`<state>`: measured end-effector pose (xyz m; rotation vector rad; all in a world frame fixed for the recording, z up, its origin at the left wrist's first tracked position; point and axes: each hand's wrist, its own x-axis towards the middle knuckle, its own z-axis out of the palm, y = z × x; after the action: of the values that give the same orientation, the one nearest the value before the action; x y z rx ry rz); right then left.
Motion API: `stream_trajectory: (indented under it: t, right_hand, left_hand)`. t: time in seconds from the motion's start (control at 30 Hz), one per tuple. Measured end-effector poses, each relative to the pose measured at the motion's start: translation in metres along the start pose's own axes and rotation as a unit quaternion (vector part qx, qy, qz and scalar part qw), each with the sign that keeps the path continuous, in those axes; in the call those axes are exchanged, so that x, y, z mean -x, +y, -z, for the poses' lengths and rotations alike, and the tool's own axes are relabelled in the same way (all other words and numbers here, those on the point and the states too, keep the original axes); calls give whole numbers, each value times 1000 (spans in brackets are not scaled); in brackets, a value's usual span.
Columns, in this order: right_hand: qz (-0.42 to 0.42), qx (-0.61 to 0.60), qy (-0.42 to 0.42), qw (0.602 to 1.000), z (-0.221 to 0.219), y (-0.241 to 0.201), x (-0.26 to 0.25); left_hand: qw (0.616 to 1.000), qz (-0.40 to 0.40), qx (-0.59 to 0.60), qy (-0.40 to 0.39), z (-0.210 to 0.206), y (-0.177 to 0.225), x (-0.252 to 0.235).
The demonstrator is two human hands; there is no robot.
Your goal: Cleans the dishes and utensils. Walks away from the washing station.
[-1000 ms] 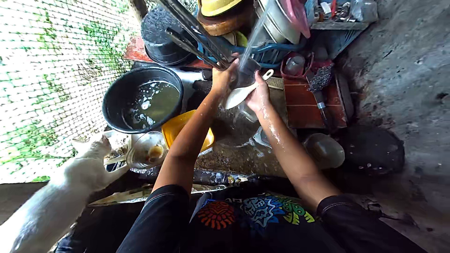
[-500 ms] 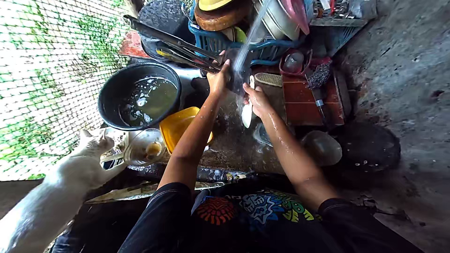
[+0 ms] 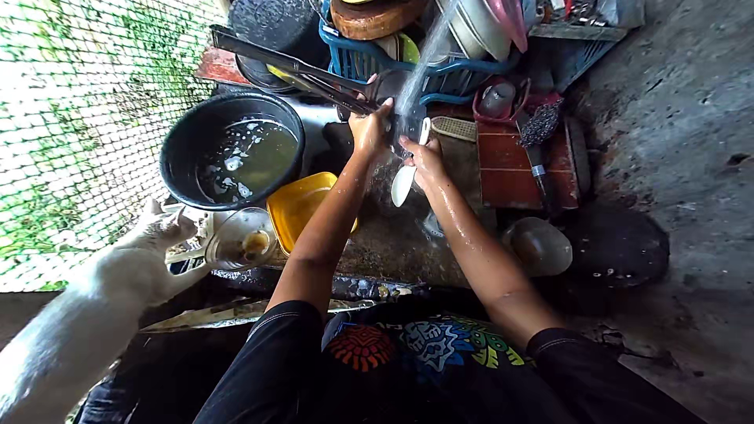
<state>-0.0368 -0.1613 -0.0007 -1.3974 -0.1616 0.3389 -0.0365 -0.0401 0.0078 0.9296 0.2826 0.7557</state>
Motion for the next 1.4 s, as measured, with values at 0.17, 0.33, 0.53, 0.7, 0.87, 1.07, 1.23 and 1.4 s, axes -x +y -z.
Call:
stream_trajectory:
  t: [0.17, 0.33, 0.53, 0.7, 0.87, 1.07, 1.23, 1.4]
  right_hand:
    - [-20, 86, 32, 996, 5, -18, -13]
    - [37, 174, 63, 982, -10, -20, -31]
    - [87, 189, 58, 976, -28, -31, -41]
    - [133, 210, 5, 969, -23, -33, -43]
    - [141, 245, -2, 959, 1, -34, -44]
    - [154, 185, 26, 970, 24, -32, -36]
    - [131, 160, 17, 978, 42, -18, -35]
    - [96, 199, -19, 975, 37, -12, -21]
  left_hand:
    - [999, -12, -27, -32, 5, 0, 2]
    - [996, -26, -45, -67, 9, 13, 3]
    - [993, 52, -85, -65, 22, 28, 5]
    - [994, 72, -67, -54, 26, 31, 11]
    - [989, 73, -100, -81, 23, 26, 20]
    - [985, 71, -125, -95, 2, 22, 26]
    - [983, 89, -133, -90, -5, 20, 31]
    - [991, 68, -110, -44, -4, 8, 21]
